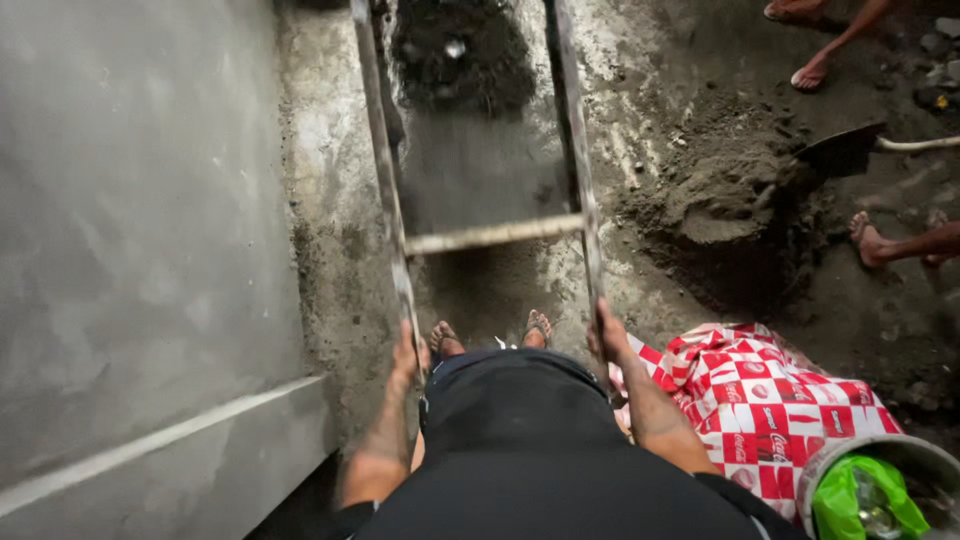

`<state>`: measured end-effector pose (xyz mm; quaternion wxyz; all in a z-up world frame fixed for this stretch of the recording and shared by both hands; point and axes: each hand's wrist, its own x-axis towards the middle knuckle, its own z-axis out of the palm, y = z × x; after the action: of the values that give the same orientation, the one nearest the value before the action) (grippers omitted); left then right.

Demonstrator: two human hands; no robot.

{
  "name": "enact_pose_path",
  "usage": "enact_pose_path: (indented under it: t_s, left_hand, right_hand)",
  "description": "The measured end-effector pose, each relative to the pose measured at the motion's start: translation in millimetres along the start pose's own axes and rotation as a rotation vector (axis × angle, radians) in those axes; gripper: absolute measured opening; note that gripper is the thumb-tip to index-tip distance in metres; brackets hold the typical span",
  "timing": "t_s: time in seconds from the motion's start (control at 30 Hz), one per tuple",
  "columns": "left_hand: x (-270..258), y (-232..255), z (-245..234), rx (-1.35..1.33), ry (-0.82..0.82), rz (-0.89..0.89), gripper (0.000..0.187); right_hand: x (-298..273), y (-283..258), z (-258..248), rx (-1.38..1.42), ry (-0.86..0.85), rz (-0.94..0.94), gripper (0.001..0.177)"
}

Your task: The person holds a rectangular sieve over a hole in the ground while another person shovels soil onto it. The person shakes the sieve back and forth to separate fine soil from larger debris, allowing the sifted material to fall into the hole below.

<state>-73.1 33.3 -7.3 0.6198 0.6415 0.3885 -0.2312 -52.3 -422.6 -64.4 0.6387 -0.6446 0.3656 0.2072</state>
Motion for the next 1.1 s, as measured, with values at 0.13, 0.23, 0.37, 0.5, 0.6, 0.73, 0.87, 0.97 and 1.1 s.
enact_pose_path:
  t_s: [0.13,0.23,0.37,0.5,0.6,0.73,0.87,0.97,1.1]
  left_hand:
    - [-17,-13,-3,-0.107,0.027,-0.036,0.097]
    - [5,12,-8,-0.072,0.013,-0.060,0.095]
    - [84,92,-19,0.138,-0.053,0.027,0.085]
    - [61,252,-24,-0.010,0.000,0.119,0.064]
    - [92,302,-35,-0.177,-0.124,0.153,0.072]
    - [64,225,-26,-0.195,-0.134,0.376,0.069]
    - [38,58,-32,0.040,-0.003,0.180,0.076]
    - [3,-2,-13,-0.030,0.040,0.064,0.083]
    - [-16,-12,-16,-0.028,0.034,0.007,0.089]
  right_hand:
    - [-17,23,-2,0.186,0.040,0.033,0.071]
    - [8,-1,4,0.091,-0.020,0.056,0.069]
    - [33,-111,34,-0.159,-0.022,-0.013,0.087]
    - [-32,-302,81,0.023,-0.118,-0.245,0.047]
    - [9,-335,86,0.149,-0.146,-0.102,0.068]
    - [-1,-257,66,-0.033,-0.068,-0.227,0.071]
    - [44,-43,20,-0.127,-0.014,0.003,0.083]
    - [5,-2,9,-0.076,0.001,0.077,0.083]
    - [-7,28,9,0.059,0.058,0.028,0.087]
